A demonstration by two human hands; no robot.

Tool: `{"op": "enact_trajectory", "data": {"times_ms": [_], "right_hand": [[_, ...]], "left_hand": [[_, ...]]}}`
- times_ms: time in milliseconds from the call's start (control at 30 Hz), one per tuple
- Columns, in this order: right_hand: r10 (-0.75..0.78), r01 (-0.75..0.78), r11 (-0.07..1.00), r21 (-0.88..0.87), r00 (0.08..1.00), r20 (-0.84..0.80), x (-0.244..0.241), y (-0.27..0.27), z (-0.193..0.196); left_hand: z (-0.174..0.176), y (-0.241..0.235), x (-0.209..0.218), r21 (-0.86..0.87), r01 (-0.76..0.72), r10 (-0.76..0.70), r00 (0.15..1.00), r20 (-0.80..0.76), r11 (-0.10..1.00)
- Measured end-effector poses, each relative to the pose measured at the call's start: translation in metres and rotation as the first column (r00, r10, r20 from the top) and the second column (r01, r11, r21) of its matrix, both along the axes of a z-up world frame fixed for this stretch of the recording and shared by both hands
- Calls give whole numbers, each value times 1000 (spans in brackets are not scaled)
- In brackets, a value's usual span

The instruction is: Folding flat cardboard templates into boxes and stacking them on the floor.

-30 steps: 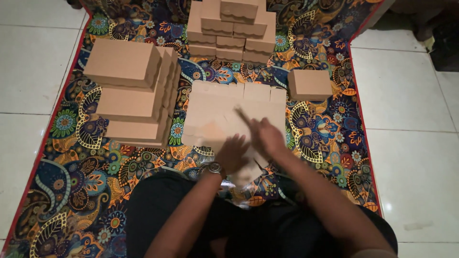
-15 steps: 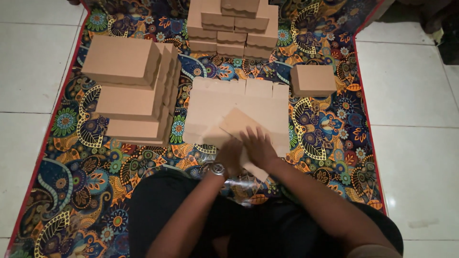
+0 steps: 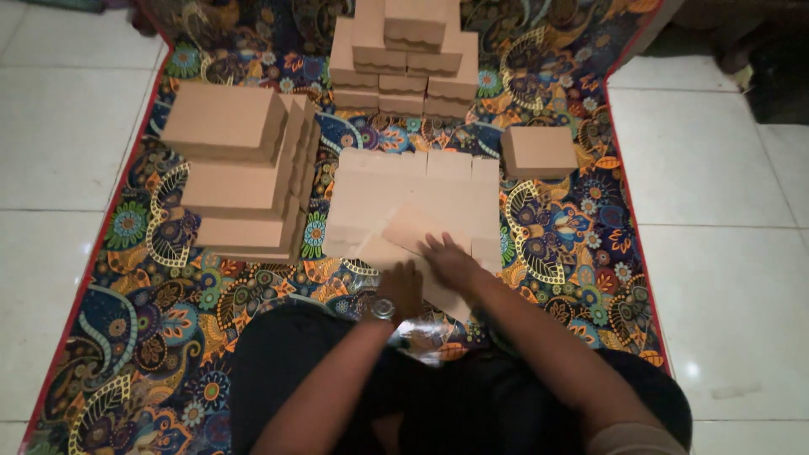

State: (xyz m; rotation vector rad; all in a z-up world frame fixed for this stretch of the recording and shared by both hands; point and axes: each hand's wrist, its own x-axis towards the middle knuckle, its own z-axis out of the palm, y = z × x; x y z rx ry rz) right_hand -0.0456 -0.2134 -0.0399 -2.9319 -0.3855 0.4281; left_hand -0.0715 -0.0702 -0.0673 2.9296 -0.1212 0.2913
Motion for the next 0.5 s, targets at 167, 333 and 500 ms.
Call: {"op": "enact_trajectory", "data": {"times_ms": [167,333,500], "right_hand": [[-421,648,482,590,761,-493,-12,28,164],[-251,194,823,534,967,35,20,-14,159],[-404,294,847,443,898,177,15,-35,205]], "left_hand": [[-17,55,40,142,520,-533,844,67,842],[6,66,33,166,635,-629,772,-89,755],[44,65,32,155,788,-757,615,-219,596]]}}
